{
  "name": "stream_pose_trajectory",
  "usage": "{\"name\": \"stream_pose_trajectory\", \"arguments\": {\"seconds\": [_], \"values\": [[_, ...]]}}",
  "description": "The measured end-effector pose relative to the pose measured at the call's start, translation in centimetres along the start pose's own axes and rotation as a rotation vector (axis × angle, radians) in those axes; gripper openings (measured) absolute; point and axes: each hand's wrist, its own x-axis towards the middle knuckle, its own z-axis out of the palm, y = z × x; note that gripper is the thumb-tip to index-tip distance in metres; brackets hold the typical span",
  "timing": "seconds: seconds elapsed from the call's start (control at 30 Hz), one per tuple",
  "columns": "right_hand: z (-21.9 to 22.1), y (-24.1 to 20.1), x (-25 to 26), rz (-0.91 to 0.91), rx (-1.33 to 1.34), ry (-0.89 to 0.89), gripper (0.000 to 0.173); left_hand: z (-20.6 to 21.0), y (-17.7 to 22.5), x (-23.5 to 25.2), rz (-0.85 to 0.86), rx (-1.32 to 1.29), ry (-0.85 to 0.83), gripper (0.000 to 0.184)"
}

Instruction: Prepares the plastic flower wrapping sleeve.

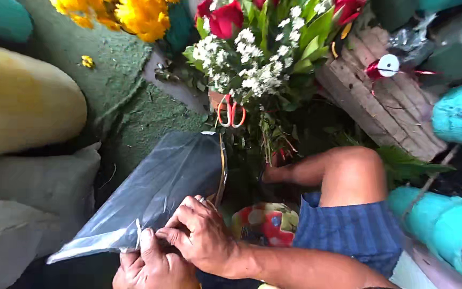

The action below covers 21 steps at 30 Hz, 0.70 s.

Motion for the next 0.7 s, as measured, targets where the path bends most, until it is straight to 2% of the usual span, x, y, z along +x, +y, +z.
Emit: {"name": "stream_pose_trajectory", "arguments": {"seconds": [0.1,0.17,0.23,0.3,0.37,0.43,0.47,0.57,0.63,0.7], "values": [[0.0,2.6,-1.7,-0.191,-0.234,0.011,0.029,-0.3,-3.0,-2.3,0.164,-0.023,0.075,0.012],[-0.7,4.5,-3.0,-0.332,-0.285,0.037,0.029,-0.9,-4.5,-4.3,0.191,-0.071,0.045,0.012],[-1.4,6.1,-5.7,-0.401,-0.238,0.065,0.028,-2.3,-4.5,-6.6,0.075,-0.251,-0.037,0.015],[-2.6,6.8,-9.2,-0.391,-0.212,0.083,0.028,-3.9,-4.3,-8.7,-0.034,-0.454,-0.101,0.019],[-4.6,6.5,-12.5,-0.414,-0.252,0.077,0.030,-5.9,-4.2,-10.9,-0.039,-0.534,-0.152,0.020],[-6.8,5.8,-14.1,-0.522,-0.276,0.063,0.030,-7.8,-3.6,-11.8,0.089,-0.422,-0.244,0.023],[-7.6,5.4,-14.6,-0.560,-0.277,0.047,0.030,-9.0,-3.0,-11.8,0.175,-0.269,-0.302,0.021],[-9.4,3.2,-14.9,-0.661,-0.227,0.011,0.031,-12.9,0.1,-11.1,0.460,0.103,-0.588,0.013],[-9.9,-0.1,-14.0,-0.750,-0.140,-0.058,0.044,-15.3,3.6,-10.5,0.619,0.169,-0.801,0.014],[-9.6,-3.3,-13.2,-0.754,0.029,-0.207,0.062,-17.0,6.2,-10.3,0.734,0.159,-0.953,0.015]]}}
